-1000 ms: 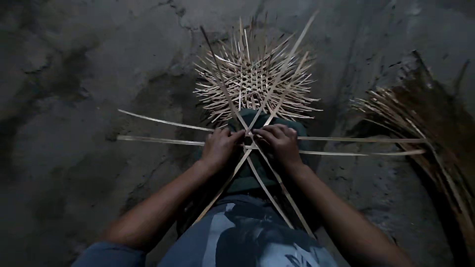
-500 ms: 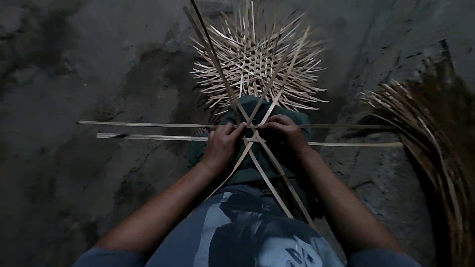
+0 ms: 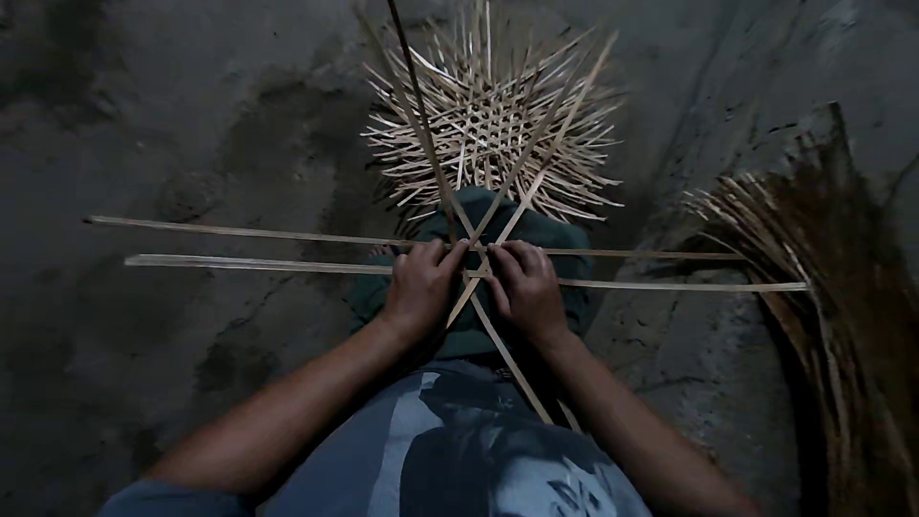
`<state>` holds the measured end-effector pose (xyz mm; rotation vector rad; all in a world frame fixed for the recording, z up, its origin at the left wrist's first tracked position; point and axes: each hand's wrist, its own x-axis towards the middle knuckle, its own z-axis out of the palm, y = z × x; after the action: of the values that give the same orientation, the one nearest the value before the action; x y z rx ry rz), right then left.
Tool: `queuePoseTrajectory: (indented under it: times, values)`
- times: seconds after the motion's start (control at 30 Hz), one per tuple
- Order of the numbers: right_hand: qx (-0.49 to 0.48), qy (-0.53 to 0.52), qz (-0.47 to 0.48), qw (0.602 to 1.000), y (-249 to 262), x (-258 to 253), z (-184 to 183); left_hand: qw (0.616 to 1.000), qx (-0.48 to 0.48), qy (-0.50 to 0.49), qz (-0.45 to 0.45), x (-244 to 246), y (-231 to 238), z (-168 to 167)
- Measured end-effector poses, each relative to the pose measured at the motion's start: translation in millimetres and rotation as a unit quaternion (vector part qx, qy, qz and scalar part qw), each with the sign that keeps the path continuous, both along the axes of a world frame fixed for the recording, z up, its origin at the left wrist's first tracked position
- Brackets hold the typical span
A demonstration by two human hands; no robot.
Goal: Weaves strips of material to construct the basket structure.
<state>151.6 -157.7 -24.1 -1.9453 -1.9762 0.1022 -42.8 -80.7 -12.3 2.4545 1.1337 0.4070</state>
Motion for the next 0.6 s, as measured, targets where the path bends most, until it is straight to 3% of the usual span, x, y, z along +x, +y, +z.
queuePoseTrajectory:
  times: [0.33,0.6]
  values:
    - [-0.008,-0.040,0.004,0.999,2,-1,-6,1.000,-0.015,-0.024,0.001,-2,-2,-9]
    - [-0.071,0.017,-0.029,0.997,-17,-8,48,0.993,-0.110,0.021,-0.031,-5,13,14]
